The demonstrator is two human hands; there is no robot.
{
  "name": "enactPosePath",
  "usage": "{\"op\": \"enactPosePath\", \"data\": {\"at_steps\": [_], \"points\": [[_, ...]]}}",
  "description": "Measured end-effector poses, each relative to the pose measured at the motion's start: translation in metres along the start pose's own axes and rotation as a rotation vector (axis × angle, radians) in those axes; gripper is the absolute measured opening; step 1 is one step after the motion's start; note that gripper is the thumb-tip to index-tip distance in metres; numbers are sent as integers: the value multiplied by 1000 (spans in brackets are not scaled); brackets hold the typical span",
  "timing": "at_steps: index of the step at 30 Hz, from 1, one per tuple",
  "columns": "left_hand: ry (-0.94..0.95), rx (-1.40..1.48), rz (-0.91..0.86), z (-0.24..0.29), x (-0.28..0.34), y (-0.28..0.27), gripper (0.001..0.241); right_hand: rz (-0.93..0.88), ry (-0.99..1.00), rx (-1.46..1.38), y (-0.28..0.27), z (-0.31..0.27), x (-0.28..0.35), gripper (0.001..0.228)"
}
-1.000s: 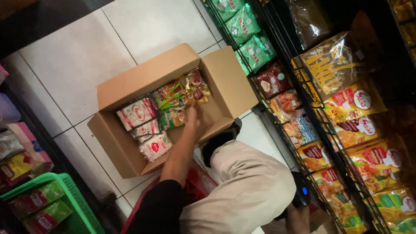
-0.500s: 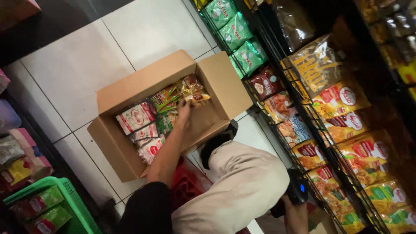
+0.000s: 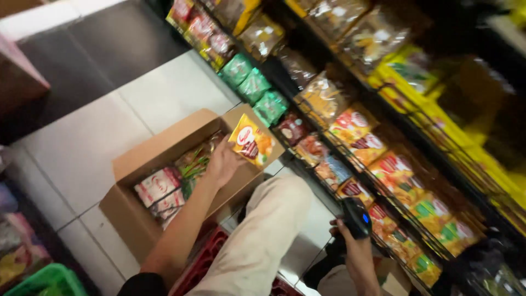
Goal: The person takes several food packets from a cardboard box on the floor, scans each one with a handheld barcode scanner, and places them onto the shelves of a grocery store aisle.
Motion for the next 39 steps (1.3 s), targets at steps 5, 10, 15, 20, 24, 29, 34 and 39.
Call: {"op": "enactPosePath", "data": {"at_steps": [5,10,15,20,24,29,34,39], "points": [[-98,21,-460,1,7,141,46,-9,-103,-247,-4,-19,13,30],[-281,-119,-660,-56,25,260,45,-2,-210,-602,-23,-35,18,38],[-468,-144,-705,-152,15,281,51,115,-253,-901,-61,-38,12,49],[-503,-196,-515,-200,15,257,45,316,-327,-570,-95,-33,3,46],[-513,-267,-414,-220,-4,232,47,397,-433,-235,-97,-49,4,33],[-816,-311,-330,-235,25,234,49,439,-746,478,-91,-70,24,40],[-906,-180,-515,-234,39,235,56,226,-978,1040,-57,-85,39,40],[-652,-415,-509,-192,50,258,46,178,-1156,1073,-46,-90,46,40]]}}
Point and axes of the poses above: each hand's wrist, its own x-axis away from the middle knuckle, its own y-axis out of the palm, z = x × y, the point moved 3 cm from there along -x, towards the middle knuckle, and after that the axes turned 5 degrees about -x, right-handed, at the moved point
